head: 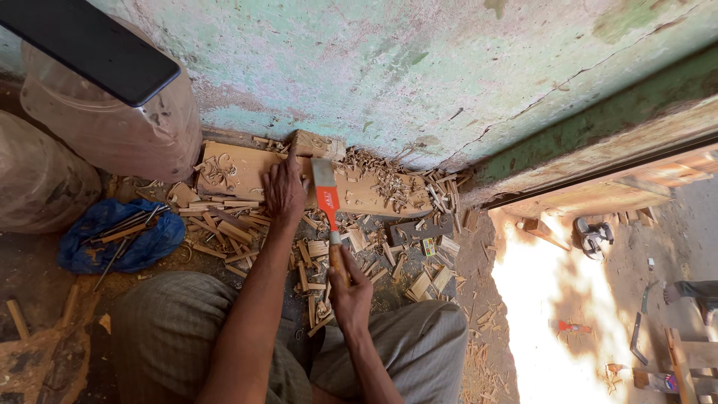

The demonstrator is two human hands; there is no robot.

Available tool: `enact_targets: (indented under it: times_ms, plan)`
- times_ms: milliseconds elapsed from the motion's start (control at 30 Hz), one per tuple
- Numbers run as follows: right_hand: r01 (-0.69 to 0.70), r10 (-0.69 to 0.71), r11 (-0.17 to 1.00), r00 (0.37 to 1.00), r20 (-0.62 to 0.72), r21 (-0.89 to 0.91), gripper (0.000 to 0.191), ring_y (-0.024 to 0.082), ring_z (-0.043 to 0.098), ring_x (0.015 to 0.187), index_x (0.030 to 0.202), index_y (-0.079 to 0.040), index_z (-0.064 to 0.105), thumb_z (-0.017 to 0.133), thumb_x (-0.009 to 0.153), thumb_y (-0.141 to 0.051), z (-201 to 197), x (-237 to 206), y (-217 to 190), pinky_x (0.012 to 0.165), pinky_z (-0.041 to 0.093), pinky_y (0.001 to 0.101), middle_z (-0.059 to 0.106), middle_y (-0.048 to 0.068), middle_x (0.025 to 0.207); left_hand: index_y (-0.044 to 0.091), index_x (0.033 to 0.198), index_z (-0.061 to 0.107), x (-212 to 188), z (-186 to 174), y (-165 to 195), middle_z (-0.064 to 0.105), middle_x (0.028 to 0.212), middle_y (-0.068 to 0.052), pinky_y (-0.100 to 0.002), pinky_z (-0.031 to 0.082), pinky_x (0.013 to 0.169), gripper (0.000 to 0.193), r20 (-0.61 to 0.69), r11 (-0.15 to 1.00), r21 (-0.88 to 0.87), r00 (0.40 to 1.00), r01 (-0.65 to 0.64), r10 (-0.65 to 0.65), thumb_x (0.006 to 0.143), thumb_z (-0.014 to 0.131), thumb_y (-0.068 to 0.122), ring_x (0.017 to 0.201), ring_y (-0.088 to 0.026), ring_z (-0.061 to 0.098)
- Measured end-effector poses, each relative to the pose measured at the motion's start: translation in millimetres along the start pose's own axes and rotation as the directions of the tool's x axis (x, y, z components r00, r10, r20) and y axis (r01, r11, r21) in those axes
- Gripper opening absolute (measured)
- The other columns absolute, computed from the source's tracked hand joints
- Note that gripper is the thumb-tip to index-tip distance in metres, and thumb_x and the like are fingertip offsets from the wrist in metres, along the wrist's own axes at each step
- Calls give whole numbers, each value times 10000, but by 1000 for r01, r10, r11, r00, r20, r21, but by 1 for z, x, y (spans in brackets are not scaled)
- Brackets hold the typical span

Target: The person sits on the floor and uses a chisel to carve a decorative pattern into a rectangular piece of wood. They repeatedly strike the chisel with a mallet to remove wood shavings and refine the design.

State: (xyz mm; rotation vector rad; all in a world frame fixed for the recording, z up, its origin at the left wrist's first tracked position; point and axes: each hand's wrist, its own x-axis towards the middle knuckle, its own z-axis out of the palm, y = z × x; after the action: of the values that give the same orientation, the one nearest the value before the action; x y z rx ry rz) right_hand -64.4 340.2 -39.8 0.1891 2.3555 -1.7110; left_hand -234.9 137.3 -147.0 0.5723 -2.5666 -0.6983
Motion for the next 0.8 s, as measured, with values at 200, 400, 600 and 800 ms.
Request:
enact_targets:
  times_ms: [200,400,600,800]
  plan:
    - [-81,80,996,996,-34,-26,437,69,500,456,1380,-116,661,631,964,-247,3,-17,-16,379,409,246,778,79,817,88,1594,293,-5,3,-3,699,1146,-47,-423,365,943,979,-48,998,-60,998,-31,28,816,855,278,1062,-244,579]
    - [-121,119,990,992,-36,-74,441,51,486,475,1395,-89,663,655,976,-228,-8,-31,-19,406,383,238,650,35,688,66,1585,297,-6,6,-1,697,1130,-94,-436,370,927,849,-11,997,-71,1000,6,-6,877,745,201,1043,-267,578]
    - [-27,20,990,998,-52,-138,419,26,531,498,1375,-61,648,649,996,-239,4,-9,-26,422,407,236,688,-42,718,90,1651,280,-3,13,-5,707,1206,-86,-437,386,958,718,-57,1000,-16,998,-3,2,1018,619,82,1082,-266,592]
    - [-11,9,997,1000,-24,-82,429,74,400,479,1369,-43,673,636,984,-227,13,16,-33,426,292,286,539,1,578,93,1590,269,2,10,-2,671,1223,-194,-525,358,971,842,-18,997,76,1000,-18,19,843,644,194,1055,-327,591]
